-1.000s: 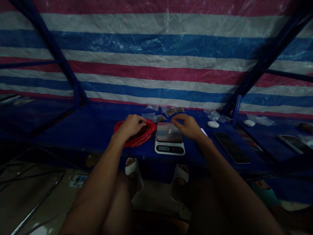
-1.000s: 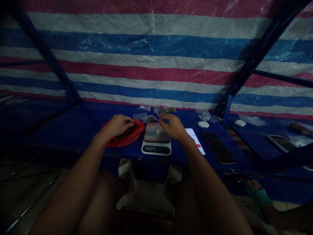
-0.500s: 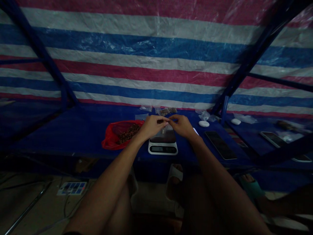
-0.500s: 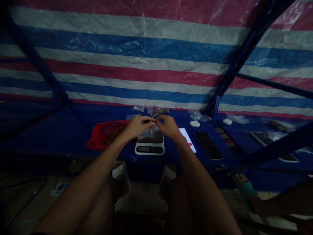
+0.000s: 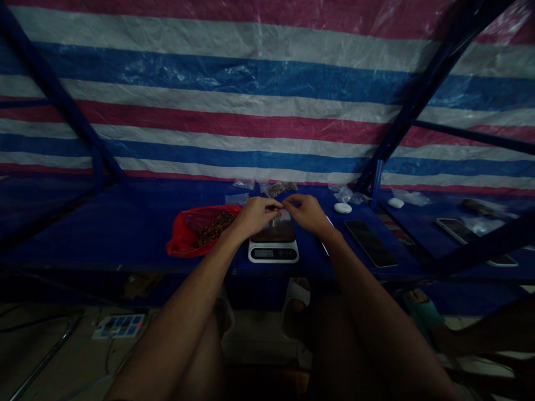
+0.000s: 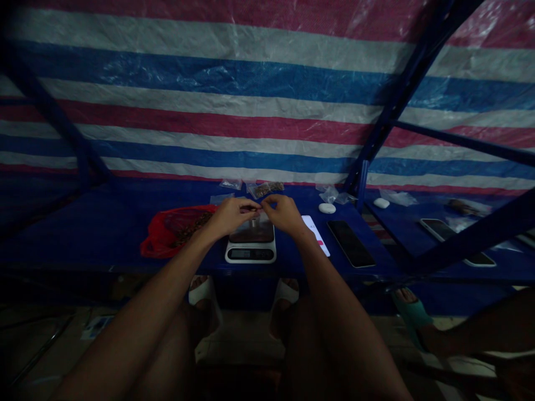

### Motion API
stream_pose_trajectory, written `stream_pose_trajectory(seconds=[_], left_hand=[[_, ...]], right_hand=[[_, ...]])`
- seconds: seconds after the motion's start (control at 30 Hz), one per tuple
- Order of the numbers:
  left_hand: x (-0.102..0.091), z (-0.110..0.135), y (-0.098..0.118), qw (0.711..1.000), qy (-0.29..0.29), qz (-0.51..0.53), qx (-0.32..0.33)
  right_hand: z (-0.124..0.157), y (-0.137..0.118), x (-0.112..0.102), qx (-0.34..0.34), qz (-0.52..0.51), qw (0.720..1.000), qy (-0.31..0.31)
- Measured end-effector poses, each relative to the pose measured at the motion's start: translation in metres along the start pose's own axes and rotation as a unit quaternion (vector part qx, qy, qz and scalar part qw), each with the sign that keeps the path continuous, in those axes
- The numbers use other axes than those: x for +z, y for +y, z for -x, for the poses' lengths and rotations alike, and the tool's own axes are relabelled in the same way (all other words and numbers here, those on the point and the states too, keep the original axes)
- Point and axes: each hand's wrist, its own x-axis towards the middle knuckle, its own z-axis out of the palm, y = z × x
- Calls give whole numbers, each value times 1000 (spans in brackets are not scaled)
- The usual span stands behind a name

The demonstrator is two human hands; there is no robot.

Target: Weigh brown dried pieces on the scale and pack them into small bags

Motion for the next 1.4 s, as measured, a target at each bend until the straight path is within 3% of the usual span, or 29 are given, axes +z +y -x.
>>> stream_pose_trajectory(seconds=[0.17, 0.3, 0.47, 0.57, 0.7, 0.83, 1.03, 1.17, 1.4], left_hand=[[1, -1, -8, 1000, -4, 26, 2], [-1, 0, -1, 999, -4, 51, 14], [-33, 12, 14, 998, 52, -32, 15], [-66, 29, 5, 981, 60, -172, -60], [-93, 49, -23, 942, -31, -268, -197], [-94, 53, -42, 945, -110, -229, -207], [-90, 50, -45, 948, -84, -220, -216], [-90, 50, -44, 945, -104, -223, -217], [-91, 49, -23, 927, -64, -289, -229]], right_hand=[[0, -1, 1, -6, 7, 1000, 1], [0, -1, 1, -12, 3, 1000, 2], [1, -3, 1, -13, -7, 1000, 5], [2, -5, -1, -5, 0, 1000, 6], [2, -5, -2, 0, -1, 1000, 1], [1, -3, 0, 3, -4, 1000, -3], [1, -2, 2, -5, -6, 1000, -7], [1, -2, 2, -3, -11, 1000, -9], [2, -3, -1, -1, -13, 1000, -10]])
